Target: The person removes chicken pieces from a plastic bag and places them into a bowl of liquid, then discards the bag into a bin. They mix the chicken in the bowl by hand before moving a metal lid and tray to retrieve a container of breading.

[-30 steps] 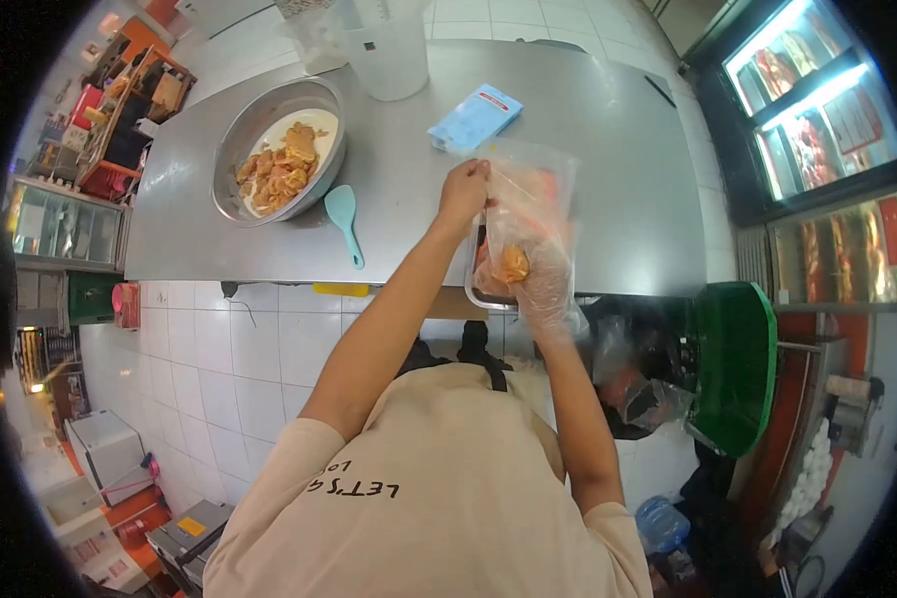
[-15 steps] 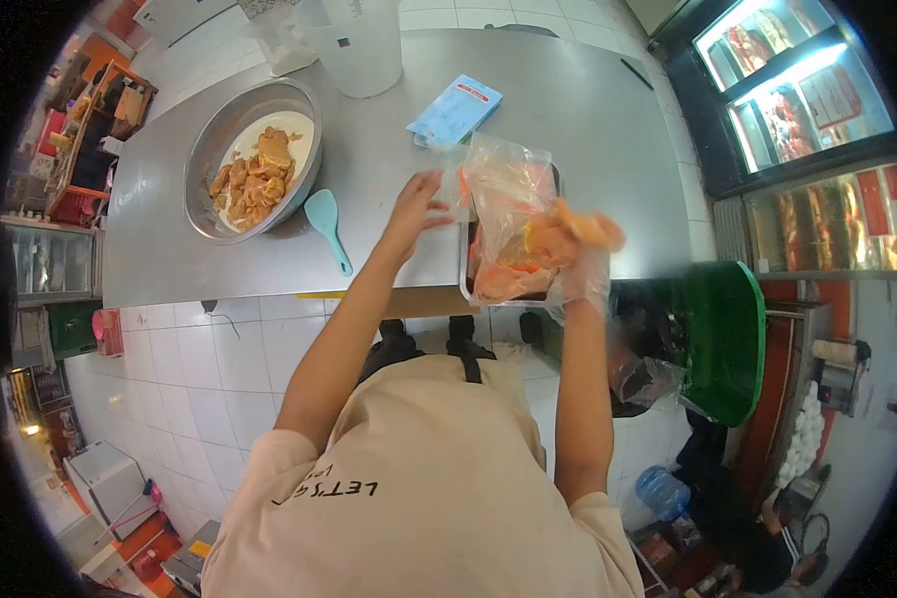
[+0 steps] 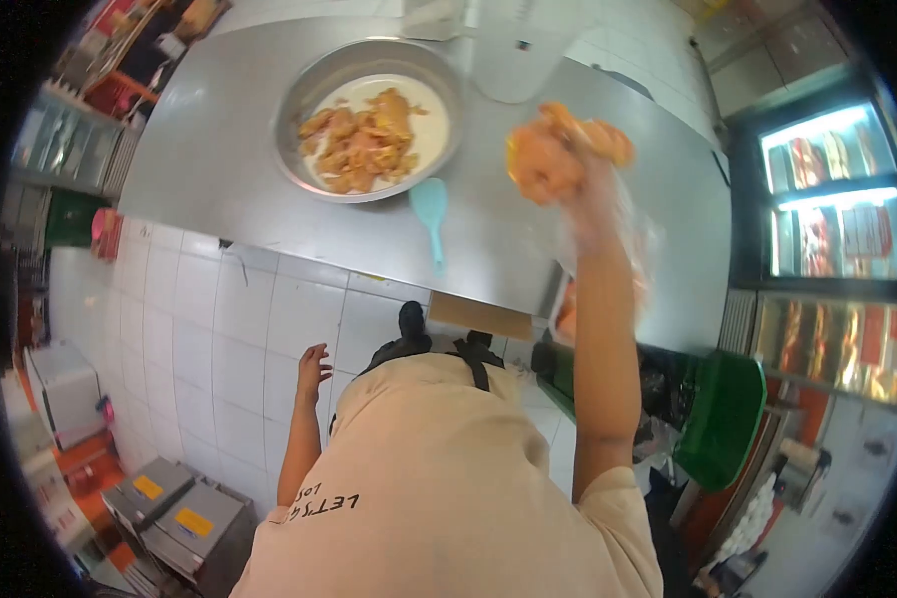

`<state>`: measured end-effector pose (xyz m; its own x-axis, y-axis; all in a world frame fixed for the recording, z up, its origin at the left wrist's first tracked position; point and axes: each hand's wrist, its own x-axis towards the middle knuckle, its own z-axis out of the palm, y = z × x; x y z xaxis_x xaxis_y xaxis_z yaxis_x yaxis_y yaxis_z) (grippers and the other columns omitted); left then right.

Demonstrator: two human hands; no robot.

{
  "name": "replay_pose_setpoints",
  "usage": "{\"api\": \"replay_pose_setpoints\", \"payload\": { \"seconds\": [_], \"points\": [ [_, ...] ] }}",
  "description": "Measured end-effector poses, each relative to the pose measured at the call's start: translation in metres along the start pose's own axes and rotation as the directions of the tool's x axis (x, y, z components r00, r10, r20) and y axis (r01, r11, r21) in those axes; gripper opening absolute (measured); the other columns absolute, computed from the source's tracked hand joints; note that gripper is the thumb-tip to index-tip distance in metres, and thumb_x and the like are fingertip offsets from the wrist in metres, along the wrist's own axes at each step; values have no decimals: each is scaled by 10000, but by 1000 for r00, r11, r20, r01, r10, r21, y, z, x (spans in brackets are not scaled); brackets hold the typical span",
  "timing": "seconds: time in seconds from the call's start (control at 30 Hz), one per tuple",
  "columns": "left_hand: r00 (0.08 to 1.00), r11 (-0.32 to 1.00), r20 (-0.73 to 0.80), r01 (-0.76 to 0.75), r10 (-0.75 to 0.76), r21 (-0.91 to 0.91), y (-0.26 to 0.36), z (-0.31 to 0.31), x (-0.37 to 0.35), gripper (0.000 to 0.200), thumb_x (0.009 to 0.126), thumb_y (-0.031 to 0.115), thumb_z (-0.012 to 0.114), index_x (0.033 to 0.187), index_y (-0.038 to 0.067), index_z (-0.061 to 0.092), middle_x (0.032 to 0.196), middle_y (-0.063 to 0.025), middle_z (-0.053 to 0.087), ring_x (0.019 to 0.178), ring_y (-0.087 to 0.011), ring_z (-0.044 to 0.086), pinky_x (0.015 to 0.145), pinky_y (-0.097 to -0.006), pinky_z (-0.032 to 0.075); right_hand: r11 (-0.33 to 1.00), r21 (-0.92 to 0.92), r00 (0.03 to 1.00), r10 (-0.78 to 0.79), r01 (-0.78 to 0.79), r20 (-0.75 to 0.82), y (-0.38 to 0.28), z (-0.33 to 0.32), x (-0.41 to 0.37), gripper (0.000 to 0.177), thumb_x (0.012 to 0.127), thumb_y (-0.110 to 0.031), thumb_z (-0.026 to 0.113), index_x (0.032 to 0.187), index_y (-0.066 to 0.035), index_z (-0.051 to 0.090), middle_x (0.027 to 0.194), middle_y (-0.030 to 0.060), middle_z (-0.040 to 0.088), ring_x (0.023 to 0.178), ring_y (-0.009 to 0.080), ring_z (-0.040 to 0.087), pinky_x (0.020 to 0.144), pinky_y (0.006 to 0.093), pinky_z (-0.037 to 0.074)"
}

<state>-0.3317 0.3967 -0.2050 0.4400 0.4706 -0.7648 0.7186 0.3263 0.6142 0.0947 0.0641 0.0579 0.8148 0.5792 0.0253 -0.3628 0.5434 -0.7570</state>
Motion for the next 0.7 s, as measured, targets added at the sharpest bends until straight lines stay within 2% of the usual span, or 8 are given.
{"api": "replay_pose_setpoints", "payload": {
  "seconds": [0.03,0.13,0.17,0.2,0.4,0.57,0.63,0.7],
  "points": [
    [1000,1000,-19,7,-7,-21,-22,-19,2,451,864,419,564,1188,107,550,1070,-74,574,768,-191,568,683,-330,483,920,-389,980,-118,46,-162,17,16,30,471,917,-325,550,1267,-22,465,1101,36,561,1005,133,567,839,275,488],
    [976,990,-170,143,-138,17,-96,-66,-1,410,873,378,543,1172,98,557,1026,-84,593,728,-201,581,625,-335,479,925,-339,959,78,-171,-271,66,45,108,330,920,-252,507,1175,-46,533,1024,38,594,966,118,581,815,268,481],
    [961,981,-207,191,-184,18,-121,-78,-8,390,880,356,529,1163,90,562,990,-84,601,695,-195,589,584,-322,473,452,-892,996,-67,-22,-58,80,49,127,261,915,-256,503,1087,-71,568,973,36,604,929,117,583,793,276,472],
    [946,971,-225,238,-233,-7,-143,-88,-18,397,877,351,528,1171,86,554,994,-89,601,698,-204,589,583,-333,474,-257,-947,977,-38,193,209,93,57,144,213,911,-259,499,999,-96,604,922,33,614,892,116,584,772,283,463],
    [878,906,-226,405,-423,-124,-235,-103,-79,460,862,367,533,1220,80,511,1028,-118,608,707,-225,591,583,-359,476,620,-748,965,63,-238,-254,134,117,201,273,876,-348,540,796,-91,581,736,7,541,692,112,480,669,284,405],
    [942,944,-113,325,-317,60,-256,-79,-73,433,870,348,531,1203,71,530,1003,-115,623,702,-213,590,581,-350,476,313,-903,952,179,-295,-249,116,123,196,306,849,-347,578,961,-63,585,892,52,566,774,134,518,726,284,443],
    [987,962,-29,159,-156,222,-260,-70,-53,412,877,338,529,1187,67,544,989,-111,629,699,-204,589,578,-343,476,-306,-777,782,-138,550,608,105,102,173,402,851,-335,577,1133,-48,570,1105,100,563,943,187,568,847,317,469],
    [984,985,-61,168,-165,38,-241,-55,-24,372,888,320,534,1152,60,572,954,-98,633,682,-184,584,565,-322,472,341,-939,993,-85,-46,-79,72,127,121,457,873,-328,557,1225,-36,545,1235,128,523,1085,216,552,935,336,450]
  ]
}}
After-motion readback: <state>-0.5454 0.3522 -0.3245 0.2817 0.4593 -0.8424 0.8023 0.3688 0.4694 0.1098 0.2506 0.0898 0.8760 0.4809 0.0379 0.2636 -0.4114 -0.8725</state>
